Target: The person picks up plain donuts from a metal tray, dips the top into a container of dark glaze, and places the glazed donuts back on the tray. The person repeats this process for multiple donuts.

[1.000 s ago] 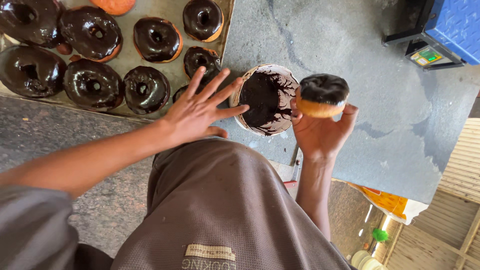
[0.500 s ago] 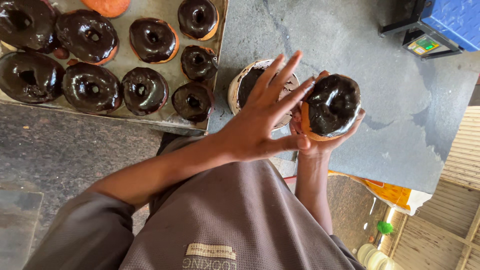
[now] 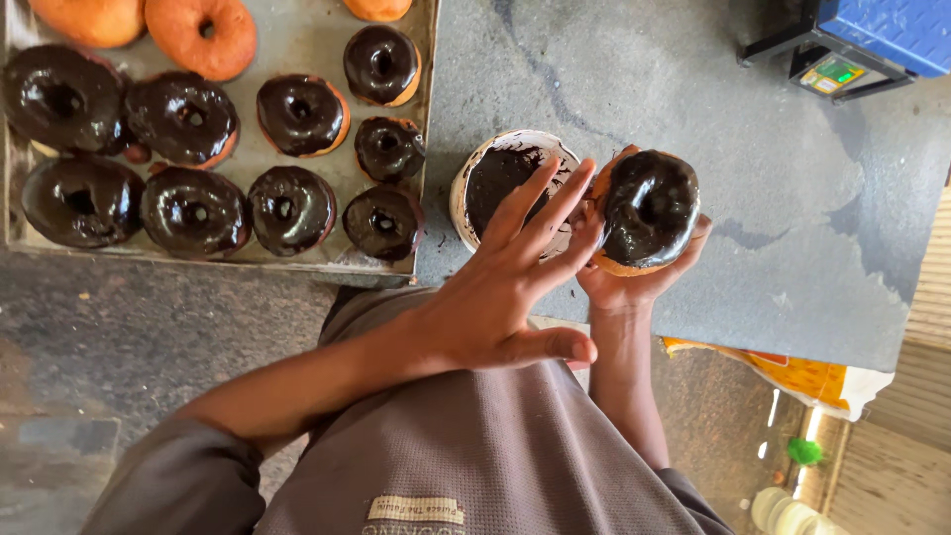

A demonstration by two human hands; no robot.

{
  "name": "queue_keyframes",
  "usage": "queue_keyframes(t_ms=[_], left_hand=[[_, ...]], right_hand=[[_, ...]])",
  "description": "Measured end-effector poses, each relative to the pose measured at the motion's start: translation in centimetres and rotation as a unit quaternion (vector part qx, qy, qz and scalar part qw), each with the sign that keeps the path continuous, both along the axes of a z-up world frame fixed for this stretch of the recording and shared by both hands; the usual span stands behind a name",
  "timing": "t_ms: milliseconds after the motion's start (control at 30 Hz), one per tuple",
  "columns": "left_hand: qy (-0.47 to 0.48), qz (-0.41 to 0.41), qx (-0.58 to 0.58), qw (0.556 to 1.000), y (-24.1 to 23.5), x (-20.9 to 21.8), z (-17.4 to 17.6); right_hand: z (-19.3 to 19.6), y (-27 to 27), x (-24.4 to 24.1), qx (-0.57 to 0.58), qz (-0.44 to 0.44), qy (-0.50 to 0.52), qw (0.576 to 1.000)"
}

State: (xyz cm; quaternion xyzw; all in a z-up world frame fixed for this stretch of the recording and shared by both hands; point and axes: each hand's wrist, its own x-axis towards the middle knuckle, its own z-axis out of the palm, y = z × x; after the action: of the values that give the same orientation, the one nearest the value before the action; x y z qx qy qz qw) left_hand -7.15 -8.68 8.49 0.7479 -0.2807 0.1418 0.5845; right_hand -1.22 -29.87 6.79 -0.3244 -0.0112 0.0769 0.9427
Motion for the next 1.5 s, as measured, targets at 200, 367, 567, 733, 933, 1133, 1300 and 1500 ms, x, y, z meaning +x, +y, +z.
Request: queue_keyframes(t_ms=[200, 367, 567, 733, 933, 1133, 1300, 1500], left_hand=[[0.032, 0.036, -0.03, 0.998, 0.9, 0.1, -1.4], [0.019, 0.103, 0.254, 0.961, 1.7, 4.0, -4.8], [0.042, -0.045, 0.486, 0.872, 5.9, 3.9, -7.1], [-0.026, -0.043, 0.472, 0.88, 8.9, 3.2, -6.6], [0.04, -0.027, 0.281, 0.958, 9.8, 3.0, -5.1], [0.087, 0.171, 0.04, 0.981, 11.2, 2.2, -4.9], [0.202, 0.239, -0.158, 0.936, 12.3, 2.1, -5.9], [0.336, 0.156, -0.472, 0.8, 14.3, 2.6, -8.5]], right_hand=[[0.8, -0.1, 0.1, 0.052, 0.062, 0.004, 0.997], [1.6, 0.0, 0.8, 0.054, 0.084, -0.032, 0.994], [2.6, -0.4, 0.9, 0.065, 0.12, -0.016, 0.991], [3.0, -0.1, 1.0, 0.018, 0.117, -0.061, 0.991], [3.8, 1.6, 2.6, -0.096, 0.109, -0.008, 0.989], [3.0, 8.1, 7.6, -0.144, 0.197, 0.12, 0.962], [0.5, 13.1, 11.6, -0.128, 0.284, 0.153, 0.938], [-0.6, 18.8, 9.4, -0.054, 0.368, 0.222, 0.901]])
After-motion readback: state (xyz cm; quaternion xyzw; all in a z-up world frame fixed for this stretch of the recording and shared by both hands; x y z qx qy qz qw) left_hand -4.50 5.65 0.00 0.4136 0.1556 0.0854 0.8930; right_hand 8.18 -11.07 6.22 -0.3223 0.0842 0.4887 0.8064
